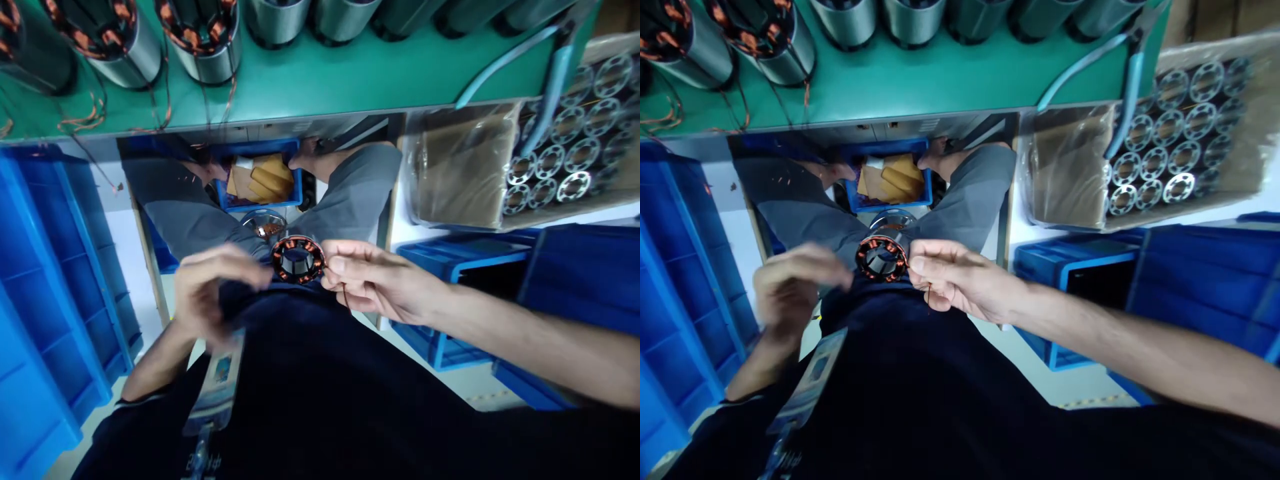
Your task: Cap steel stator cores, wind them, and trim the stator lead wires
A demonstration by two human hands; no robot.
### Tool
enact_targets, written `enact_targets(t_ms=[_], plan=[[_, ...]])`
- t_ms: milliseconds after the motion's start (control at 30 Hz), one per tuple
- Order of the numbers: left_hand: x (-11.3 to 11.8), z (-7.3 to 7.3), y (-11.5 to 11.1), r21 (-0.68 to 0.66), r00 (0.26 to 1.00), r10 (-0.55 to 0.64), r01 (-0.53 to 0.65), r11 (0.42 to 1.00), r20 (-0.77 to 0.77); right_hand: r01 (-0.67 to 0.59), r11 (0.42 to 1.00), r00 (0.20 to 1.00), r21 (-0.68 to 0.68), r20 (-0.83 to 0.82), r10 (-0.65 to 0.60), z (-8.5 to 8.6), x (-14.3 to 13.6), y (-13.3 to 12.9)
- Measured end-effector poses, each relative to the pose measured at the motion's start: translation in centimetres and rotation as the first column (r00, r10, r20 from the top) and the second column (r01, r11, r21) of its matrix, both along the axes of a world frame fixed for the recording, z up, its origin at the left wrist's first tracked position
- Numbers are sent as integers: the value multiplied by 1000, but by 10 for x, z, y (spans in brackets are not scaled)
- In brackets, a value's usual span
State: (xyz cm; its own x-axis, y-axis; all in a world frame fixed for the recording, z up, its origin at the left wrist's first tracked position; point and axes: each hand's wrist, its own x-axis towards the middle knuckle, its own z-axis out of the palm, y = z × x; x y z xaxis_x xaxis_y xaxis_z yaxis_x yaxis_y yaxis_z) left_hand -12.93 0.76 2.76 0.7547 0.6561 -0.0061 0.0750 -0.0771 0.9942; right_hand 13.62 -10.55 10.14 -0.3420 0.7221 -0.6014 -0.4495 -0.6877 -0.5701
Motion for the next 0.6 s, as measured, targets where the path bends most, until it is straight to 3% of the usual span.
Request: enact_targets(t_ms=[67,133,200,267,300,333,367,400,433,467,533,600], plan=[[8,5,12,172,1000,-25,22,985,17,-5,1000,1000,-6,-29,4,0,-4,0],[23,10,22,215,990,-144,140,967,6,-131,972,984,197,148,103,6,2,7],[40,14,24,-38,934,-356,356,934,2,-364,834,871,414,468,148,13,17,18],[52,18,21,-332,847,-526,518,788,72,-582,667,693,466,713,107,21,37,27],[55,21,19,-393,822,-563,548,739,88,-651,602,617,462,785,64,25,47,30],[56,24,18,-374,824,-564,542,752,59,-700,556,551,448,834,22,28,57,32],[56,26,18,-274,854,-520,498,823,-10,-728,530,497,435,867,-29,32,65,34],[55,29,19,-108,888,-451,442,891,-89,-737,524,452,428,888,-89,36,72,35],[53,31,22,112,915,-376,393,913,-146,-718,549,437,428,891,-123,39,78,36],[52,33,25,340,935,-316,354,871,-164,-673,602,463,429,880,-110,41,82,36],[51,35,31,662,950,-288,293,690,-120,-572,729,614,376,786,76,41,83,37],[53,37,36,814,945,-318,239,529,-71,-526,820,784,225,501,366,33,76,34]])
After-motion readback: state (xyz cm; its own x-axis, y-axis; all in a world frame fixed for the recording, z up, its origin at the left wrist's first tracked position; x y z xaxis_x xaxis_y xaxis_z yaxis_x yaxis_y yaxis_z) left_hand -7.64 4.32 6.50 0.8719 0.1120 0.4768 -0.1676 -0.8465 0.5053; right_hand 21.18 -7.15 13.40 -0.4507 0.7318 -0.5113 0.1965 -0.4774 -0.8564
